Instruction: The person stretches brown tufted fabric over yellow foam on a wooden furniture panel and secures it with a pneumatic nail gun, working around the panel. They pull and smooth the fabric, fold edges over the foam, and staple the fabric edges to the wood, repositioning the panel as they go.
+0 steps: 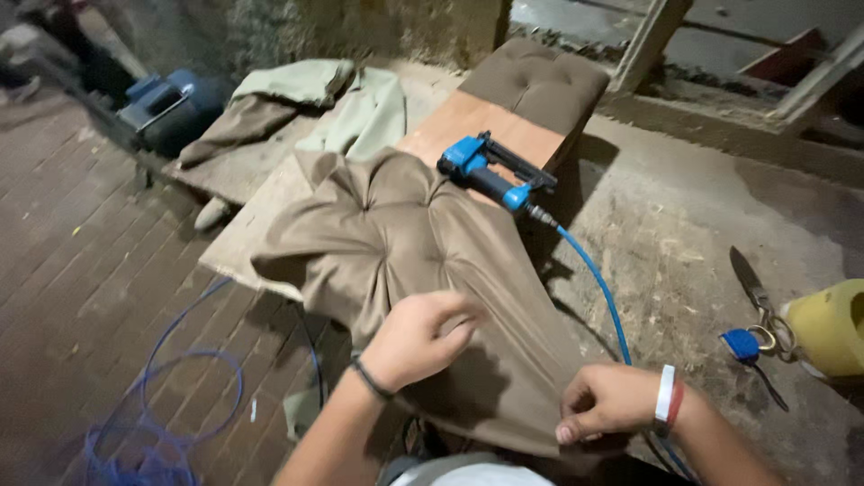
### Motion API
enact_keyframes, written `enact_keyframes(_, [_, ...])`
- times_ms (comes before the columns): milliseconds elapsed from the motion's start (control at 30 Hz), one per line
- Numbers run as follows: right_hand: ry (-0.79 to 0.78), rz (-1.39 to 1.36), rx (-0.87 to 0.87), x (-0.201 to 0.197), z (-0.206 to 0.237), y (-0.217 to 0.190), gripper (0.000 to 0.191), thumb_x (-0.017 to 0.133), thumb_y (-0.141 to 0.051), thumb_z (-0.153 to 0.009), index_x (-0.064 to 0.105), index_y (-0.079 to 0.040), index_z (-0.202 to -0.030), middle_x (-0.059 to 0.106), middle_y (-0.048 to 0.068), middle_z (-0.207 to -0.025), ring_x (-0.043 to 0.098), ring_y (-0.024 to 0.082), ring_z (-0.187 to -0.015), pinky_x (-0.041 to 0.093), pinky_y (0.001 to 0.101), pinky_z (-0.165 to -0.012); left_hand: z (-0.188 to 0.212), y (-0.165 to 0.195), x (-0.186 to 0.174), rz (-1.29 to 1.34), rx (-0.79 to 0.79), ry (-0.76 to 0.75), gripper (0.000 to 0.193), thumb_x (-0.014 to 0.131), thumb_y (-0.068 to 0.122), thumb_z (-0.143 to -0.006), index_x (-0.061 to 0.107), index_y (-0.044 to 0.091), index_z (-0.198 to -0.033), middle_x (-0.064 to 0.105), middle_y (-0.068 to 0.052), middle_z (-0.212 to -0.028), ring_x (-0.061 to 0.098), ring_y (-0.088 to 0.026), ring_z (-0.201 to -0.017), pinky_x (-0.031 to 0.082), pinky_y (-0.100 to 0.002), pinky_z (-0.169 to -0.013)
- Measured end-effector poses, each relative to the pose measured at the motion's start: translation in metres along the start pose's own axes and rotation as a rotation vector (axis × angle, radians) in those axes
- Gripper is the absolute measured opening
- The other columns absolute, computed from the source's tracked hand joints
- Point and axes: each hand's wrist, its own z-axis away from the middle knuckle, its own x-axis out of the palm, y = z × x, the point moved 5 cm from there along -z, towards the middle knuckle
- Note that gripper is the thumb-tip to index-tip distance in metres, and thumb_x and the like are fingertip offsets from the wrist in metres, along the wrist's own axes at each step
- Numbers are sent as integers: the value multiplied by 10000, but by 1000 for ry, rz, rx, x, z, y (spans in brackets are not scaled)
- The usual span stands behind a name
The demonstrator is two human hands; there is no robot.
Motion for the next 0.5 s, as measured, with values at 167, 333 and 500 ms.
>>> enact_keyframes(167, [376, 272, 25, -60, -21, -36, 496, 739, -615, -774, 810, -171, -981, 766, 89, -797, 722, 227, -718, 557, 364, -685, -68, -29, 19, -463, 61, 98, 693, 653, 435, -896, 489, 36, -1438, 413, -243, -1525, 372, -420, -1416, 276, -535, -1147])
enact_keyframes(333, [992, -187, -126, -170, -52, -10, 320, 767, -367, -811, 794, -171, -1062, 833, 37, -950, 791, 162, -859, 607, 330, -795, -75, -62, 36, -512, 23, 18, 755, 568, 534, -923, 443, 75, -1508, 347, -230, -1597, 287, -413, -1482, 200, -569, -1172])
enact_keyframes(500, [1336, 21, -218, -306, -123, 35, 310, 790, -257, -841, 776, -114, -1115, 773, 109, -1041, 748, 211, -929, 577, 352, -853, -89, -62, 32, -454, -29, 24, 699, 589, 528, -926, 505, 90, -1466, 375, -194, -1596, 306, -385, -1478, 215, -528, -1179])
